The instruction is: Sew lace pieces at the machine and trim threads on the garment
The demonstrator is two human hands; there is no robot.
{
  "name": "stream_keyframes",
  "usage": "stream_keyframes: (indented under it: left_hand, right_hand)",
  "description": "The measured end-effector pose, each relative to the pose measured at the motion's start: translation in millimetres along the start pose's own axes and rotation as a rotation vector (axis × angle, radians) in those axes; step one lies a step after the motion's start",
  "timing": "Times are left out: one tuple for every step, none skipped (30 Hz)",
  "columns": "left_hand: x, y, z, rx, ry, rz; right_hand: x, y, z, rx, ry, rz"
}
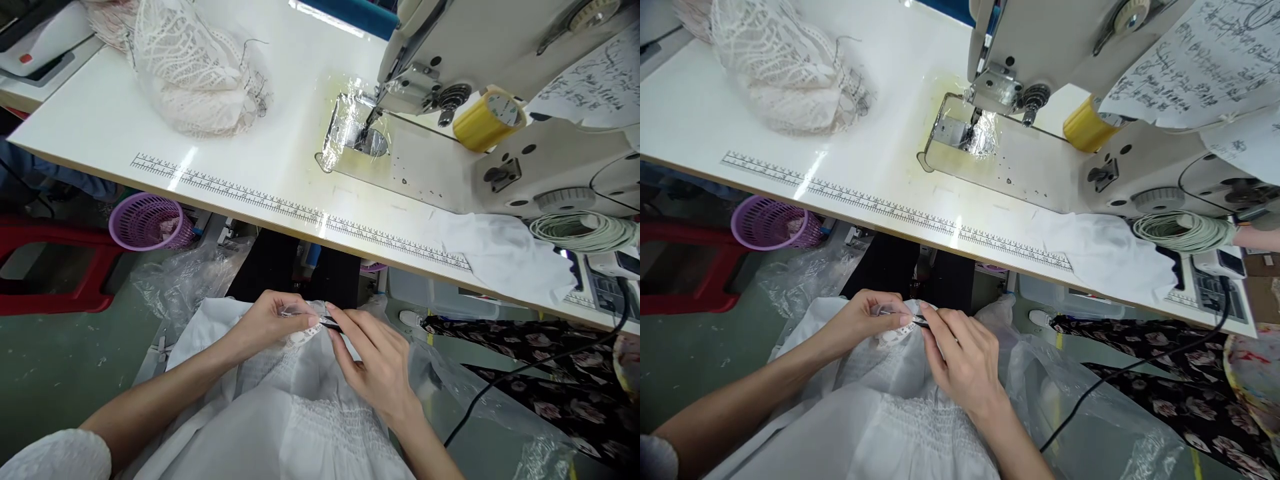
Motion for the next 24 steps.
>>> stream_keyframes:
  left_hand:
    - [0,0,0,0.003,-0.004,0.0]
    - [-1,0,0,0.006,-0.007,-0.001]
    - [-1,0,-1,0.006,-0.007,-0.004]
    - [-1,0,-1,0.003,-0.004,-0.009]
    - [-1,-1,-1,-0.001,0.0,-0.014]
    - [-1,-1,-1,-0.006,0.004,-0.018]
    - [-1,-1,-1,-0.013,0.007,-0.019]
    - [-1,0,-1,-0.021,0.006,-0.02]
    - [-1,0,-1,-0.029,0.001,-0.02]
    - [-1,0,-1,-0.037,-0.005,-0.019]
    - [-2,1,-1,-0.046,-0.009,-0.02]
    - [-2,2,-1,-0.054,-0.01,-0.02]
    - [-2,2,-1,-0.06,-0.007,-0.021]
    - [-3,2,-2,-0.065,-0.007,-0.025]
    - [-3,3,-2,-0.069,-0.011,-0.032]
    - [-4,3,-2,-0.072,-0.018,-0.042]
    - [-4,3,-2,-0.077,-0.026,-0.054]
    - [-5,3,-3,-0.082,-0.036,-0.068]
    - [-5,3,-3,-0.089,-0.047,-0.084]
    - [-6,3,-3,-0.096,-0.057,-0.098]
    - [-6,3,-3,-0.104,-0.067,-0.113]
    - [-7,3,-3,-0.111,-0.081,-0.131]
    - [-8,3,-4,-0.117,-0.099,-0.15]
    - [-8,4,-4,-0.12,-0.115,-0.169]
  right_hand:
    - [0,0,0,-0.003,-0.026,-0.006]
    - [0,1,1,-0.011,-0.075,-0.021]
    - [-1,2,2,-0.027,-0.15,-0.049]
    - [-2,2,3,-0.052,-0.241,-0.091]
    - [-3,3,4,-0.085,-0.329,-0.139]
    - [-4,3,4,-0.119,-0.397,-0.193]
    - [-6,4,3,-0.143,-0.435,-0.248]
    - [-7,5,2,-0.152,-0.441,-0.294]
    - [-7,5,-1,-0.142,-0.431,-0.33]
    - [-8,5,-5,-0.121,-0.423,-0.359]
    - [-8,5,-10,-0.096,-0.428,-0.383]
    - [-9,5,-14,-0.078,-0.443,-0.403]
    - [-9,4,-17,-0.071,-0.463,-0.417]
    - [-10,4,-20,-0.076,-0.478,-0.431]
    - [-11,4,-21,-0.085,-0.484,-0.444]
    - [-11,4,-22,-0.094,-0.484,-0.457]
    - [-12,3,-22,-0.101,-0.48,-0.467]
    - [-12,2,-22,-0.103,-0.475,-0.476]
    - [-12,1,-21,-0.102,-0.47,-0.484]
    - [-12,1,-21,-0.098,-0.468,-0.489]
    - [-12,0,-21,-0.093,-0.469,-0.492]
    - [-12,0,-21,-0.089,-0.47,-0.492]
    - [-12,-1,-21,-0.085,-0.471,-0.49]
    - [-12,-1,-21,-0.081,-0.474,-0.487]
Point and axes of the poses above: each hand's wrist, its own y-axis away from the middle knuckle, its own z-axis out of the back of the hand, x = y × z, the point moved 5 cm from there along -y, towards the middle knuckle, and after that the axes turned 2 degrees about -x, right-handed, at the moved point
